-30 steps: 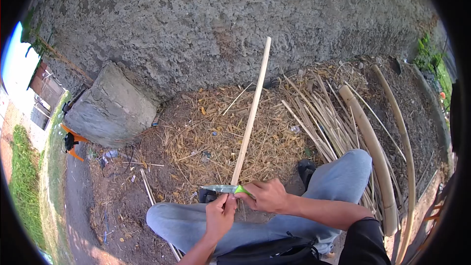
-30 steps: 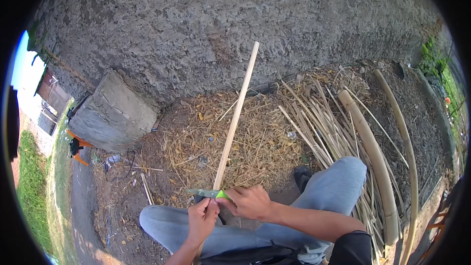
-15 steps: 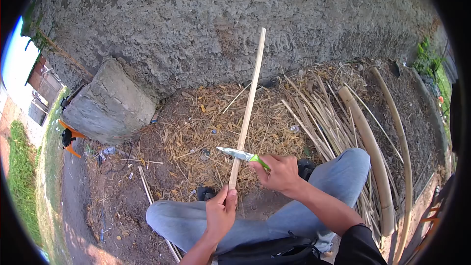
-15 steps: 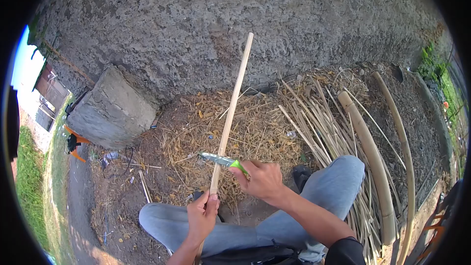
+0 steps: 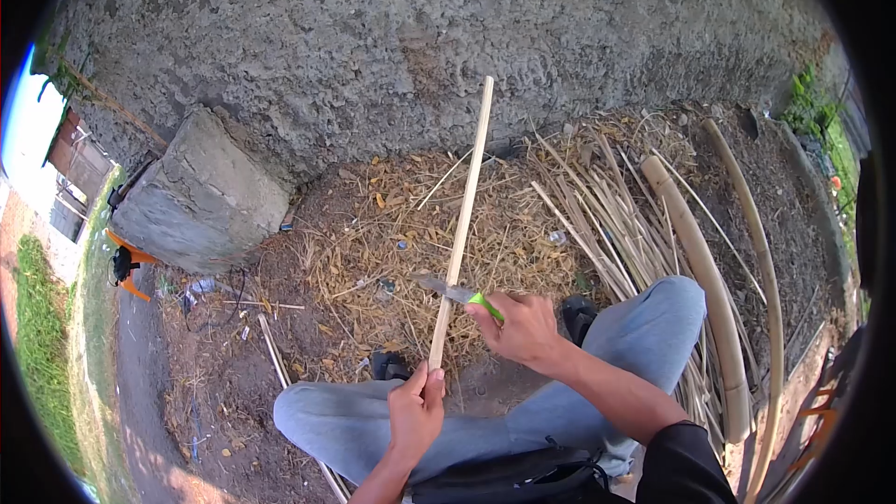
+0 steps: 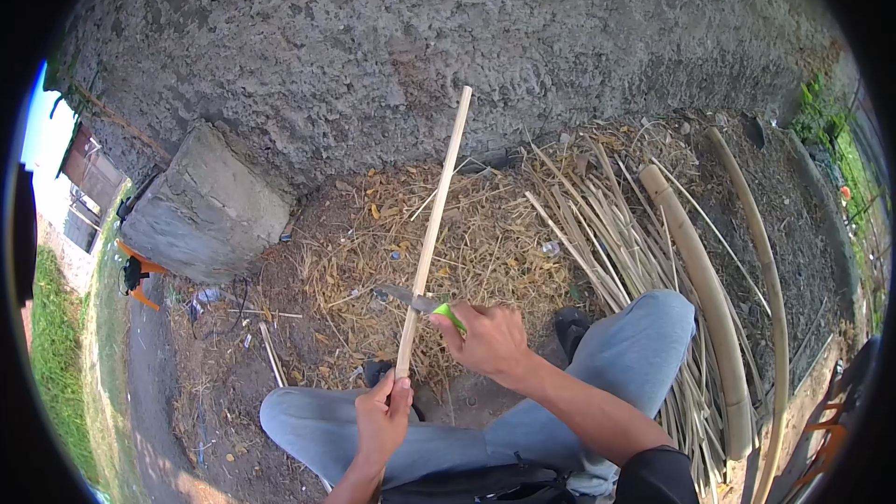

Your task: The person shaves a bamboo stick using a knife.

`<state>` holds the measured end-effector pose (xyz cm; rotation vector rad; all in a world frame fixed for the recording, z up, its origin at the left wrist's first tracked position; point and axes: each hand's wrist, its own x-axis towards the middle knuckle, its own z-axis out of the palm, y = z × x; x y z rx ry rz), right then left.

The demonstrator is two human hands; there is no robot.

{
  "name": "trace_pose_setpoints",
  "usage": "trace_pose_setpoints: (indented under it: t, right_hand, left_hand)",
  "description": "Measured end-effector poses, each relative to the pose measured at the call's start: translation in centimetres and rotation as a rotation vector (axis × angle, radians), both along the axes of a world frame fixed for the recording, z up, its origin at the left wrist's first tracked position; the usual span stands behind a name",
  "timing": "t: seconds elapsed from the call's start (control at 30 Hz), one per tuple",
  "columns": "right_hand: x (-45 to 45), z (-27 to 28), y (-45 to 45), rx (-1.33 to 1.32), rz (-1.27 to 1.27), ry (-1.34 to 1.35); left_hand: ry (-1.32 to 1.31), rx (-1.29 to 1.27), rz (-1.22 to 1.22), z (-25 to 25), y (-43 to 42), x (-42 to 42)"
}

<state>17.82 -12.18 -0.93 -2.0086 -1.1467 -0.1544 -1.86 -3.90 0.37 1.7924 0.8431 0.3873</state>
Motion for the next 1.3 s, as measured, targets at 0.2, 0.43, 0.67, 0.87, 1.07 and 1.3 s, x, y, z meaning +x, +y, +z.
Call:
trace_pose_setpoints:
  t: [0.2, 0.43, 0.67, 0.87, 1.07, 1.3]
  right_hand:
    - [-2.1, 0.8, -0.6, 0.003, 0.269, -0.126]
    - [-3.6, 0.2, -0.9, 0.011, 0.238, -0.165]
    - [-1.2, 0.5, -0.2, 0.078, 0.092, -0.13]
    - [1.7, -0.1, -0.1, 0.085, -0.088, -0.137]
    - [-2.0, 0.5, -0.8, 0.051, 0.17, -0.219]
    - [0.3, 0.5, -0.2, 0.047, -0.034, -0.092]
  left_hand:
    - [-0.043, 0.093, -0.006, 0.3, -0.1, 0.1]
    - [-0.033, 0.105, -0.024, 0.3, -0.4, 0.1]
    - [-0.032, 0.156, 0.021, -0.6, -0.9, -1.8]
    - [0.029, 0.142, 0.012, -0.5, -2.1, -4.7]
    - [0.022, 0.224, 0.017, -0.7, -1.8, -5.8]
    - [-0.002, 0.312, 0.01, -0.7, -2.6, -7.6]
